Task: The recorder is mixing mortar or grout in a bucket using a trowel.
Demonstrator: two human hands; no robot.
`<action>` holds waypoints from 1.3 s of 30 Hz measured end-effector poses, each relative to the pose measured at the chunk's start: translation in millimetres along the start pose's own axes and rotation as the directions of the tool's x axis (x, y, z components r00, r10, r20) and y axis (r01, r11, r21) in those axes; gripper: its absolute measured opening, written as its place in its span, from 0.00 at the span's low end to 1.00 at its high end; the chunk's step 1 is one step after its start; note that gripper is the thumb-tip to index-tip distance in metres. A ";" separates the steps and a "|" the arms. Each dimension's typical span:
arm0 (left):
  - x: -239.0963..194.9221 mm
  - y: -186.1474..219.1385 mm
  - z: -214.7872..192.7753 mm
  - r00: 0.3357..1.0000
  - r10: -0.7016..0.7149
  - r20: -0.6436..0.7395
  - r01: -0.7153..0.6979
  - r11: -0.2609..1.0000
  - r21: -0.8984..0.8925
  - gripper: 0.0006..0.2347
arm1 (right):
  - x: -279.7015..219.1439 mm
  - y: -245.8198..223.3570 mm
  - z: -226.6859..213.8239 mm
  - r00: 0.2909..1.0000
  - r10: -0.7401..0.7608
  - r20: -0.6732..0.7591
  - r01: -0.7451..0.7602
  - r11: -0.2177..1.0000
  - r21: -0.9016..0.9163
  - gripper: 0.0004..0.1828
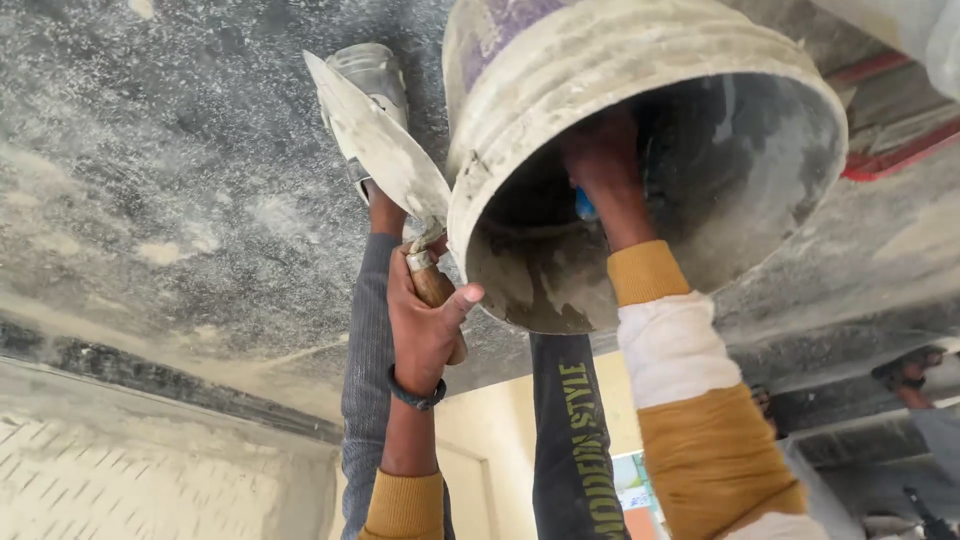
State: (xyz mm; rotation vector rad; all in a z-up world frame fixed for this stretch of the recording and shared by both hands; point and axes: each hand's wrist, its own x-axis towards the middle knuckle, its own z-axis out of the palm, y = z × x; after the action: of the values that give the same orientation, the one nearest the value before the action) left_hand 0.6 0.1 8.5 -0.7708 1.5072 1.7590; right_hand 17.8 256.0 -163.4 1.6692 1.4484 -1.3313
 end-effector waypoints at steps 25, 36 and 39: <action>-7.6 19.4 0.2 0.992 -0.110 -0.062 0.119 0.980 0.161 0.27 | -82.0 -20.2 -31.1 0.903 -0.250 0.348 0.420 0.358 -0.834 0.13; -6.7 14.5 -0.8 0.989 -0.104 -0.102 0.117 0.983 0.138 0.30 | -61.3 36.3 -67.4 0.689 0.457 0.563 -0.700 0.621 0.352 0.13; -4.6 8.9 -1.9 0.996 -0.068 -0.064 0.076 0.990 0.122 0.32 | 23.0 65.3 -38.8 0.584 0.368 0.724 -0.812 0.256 0.525 0.18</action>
State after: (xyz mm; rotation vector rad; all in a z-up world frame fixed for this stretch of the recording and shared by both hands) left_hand -3.9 -3.1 17.1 -0.8102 1.5917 1.5862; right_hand 90.1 281.9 -183.1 1.8980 -0.3624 -1.8261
